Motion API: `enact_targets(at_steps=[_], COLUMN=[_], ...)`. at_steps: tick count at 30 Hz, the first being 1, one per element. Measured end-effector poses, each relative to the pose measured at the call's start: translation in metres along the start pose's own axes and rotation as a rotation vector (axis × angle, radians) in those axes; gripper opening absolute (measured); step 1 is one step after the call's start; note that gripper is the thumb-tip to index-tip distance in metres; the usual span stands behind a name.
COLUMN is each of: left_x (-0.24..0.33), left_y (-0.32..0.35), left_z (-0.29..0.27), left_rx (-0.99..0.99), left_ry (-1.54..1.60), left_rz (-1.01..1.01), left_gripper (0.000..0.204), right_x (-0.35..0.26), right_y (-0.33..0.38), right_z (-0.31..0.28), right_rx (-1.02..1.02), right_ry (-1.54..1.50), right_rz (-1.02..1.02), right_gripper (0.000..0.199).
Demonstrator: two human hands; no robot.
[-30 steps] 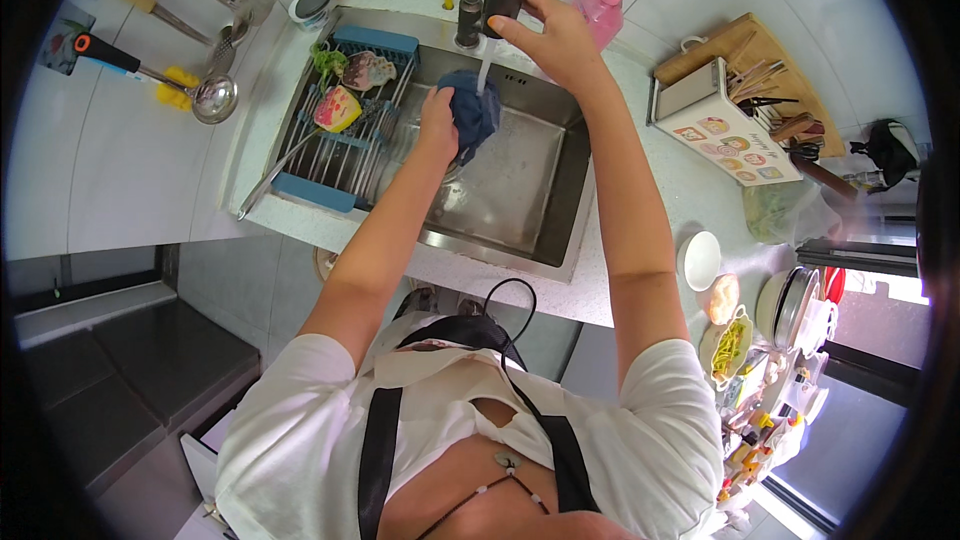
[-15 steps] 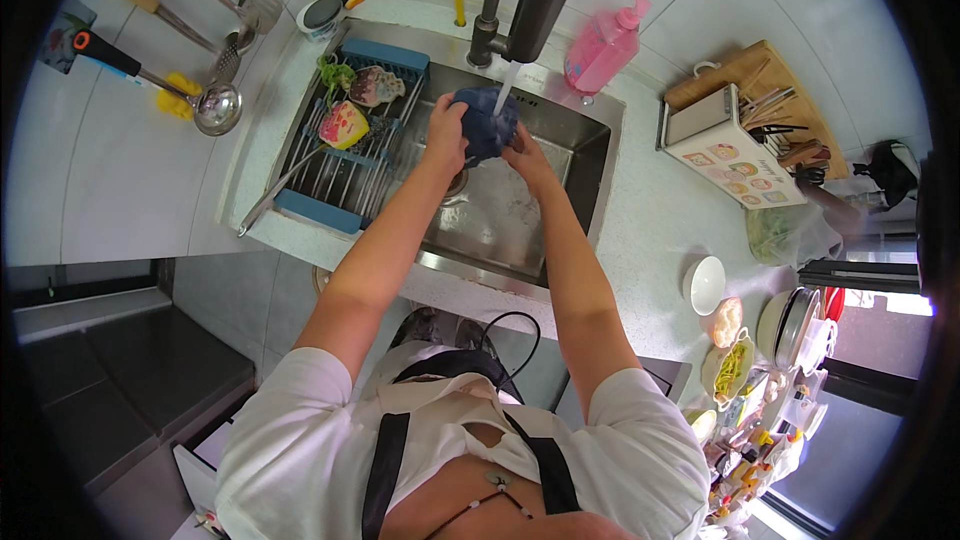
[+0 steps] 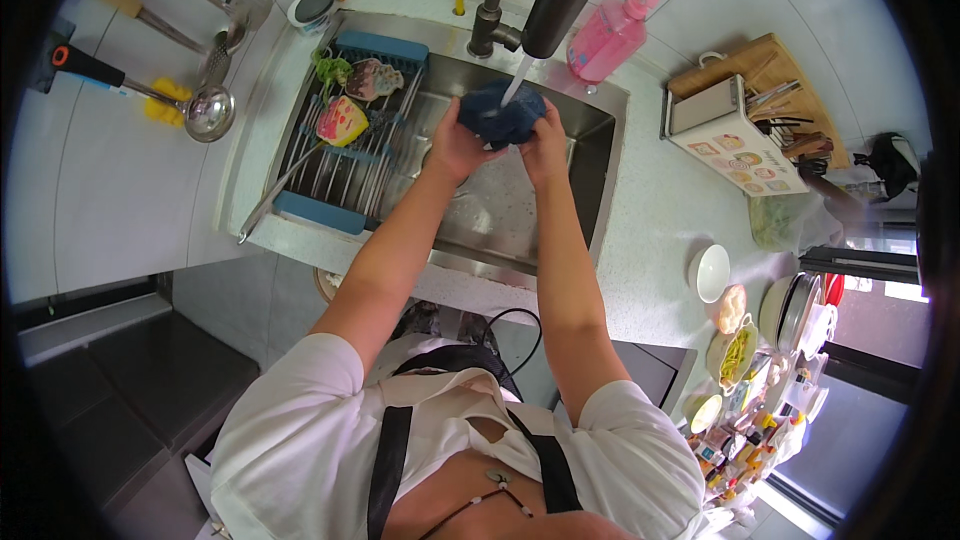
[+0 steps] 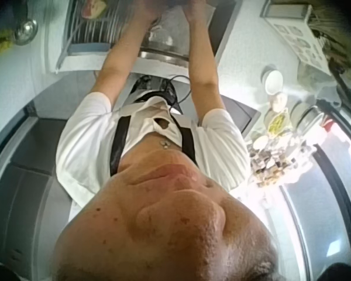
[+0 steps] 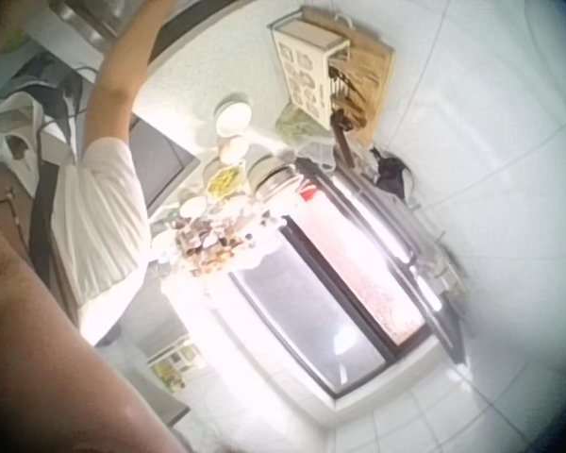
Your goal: The person wipes the inside shelves and the exterior doors of a refrigerator with a cloth before rinsing and wringing out the cloth in a sink.
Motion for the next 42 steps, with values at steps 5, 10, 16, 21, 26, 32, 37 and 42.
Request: enact_targets(at_steps=[5,10,16,21,26,32,37,42], left_x=[0.008,0.008,0.010,0.025,0.040,0.073,0.106,0.106], left_y=[-0.033,-0.021,-0.017,-0.022,-0.014,-0.008,0.015,0.022], left_z=[0.002,0.044,0.041,0.031,0.026,0.013,0.030,0.037], left_rx=[0.009,-0.076,0.046,0.106,0.376,0.450,0.410,0.403], left_ry=[-0.236,-0.267,-0.328,-0.458,-0.915,-1.215,-0.961,-0.923], left_rz=[0.083,0.050,0.192,0.449,0.590,0.756,0.772,0.726], left_gripper=[0.042,0.040,0.033,0.040,0.053,0.057,0.055,0.053], right_x=[-0.032,-0.035,-0.029,-0.033,-0.021,-0.027,-0.040,-0.056], right_y=[0.017,0.042,0.035,0.027,0.012,-0.010,0.016,0.049], right_z=[0.027,0.060,0.056,0.059,0.040,0.020,0.010,0.047], right_rx=[-0.029,0.100,0.168,0.283,0.329,0.139,-0.023,-0.189], right_ry=[0.829,0.920,0.813,0.853,0.805,0.973,1.362,1.633], right_rz=[-0.451,-0.747,-0.721,-0.543,-0.311,-0.425,-0.484,-0.398], right_gripper=[0.061,0.048,0.034,0.025,0.027,0.039,0.050,0.037])
Point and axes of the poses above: each hand's wrist, its own y-axis away from the middle knuckle, its own z-axis out of the palm, x = y × z, the point moved 8 cm from there along -y, towards the middle knuckle, and after that the axes turned 3 degrees about z, right-handed, at the moved point
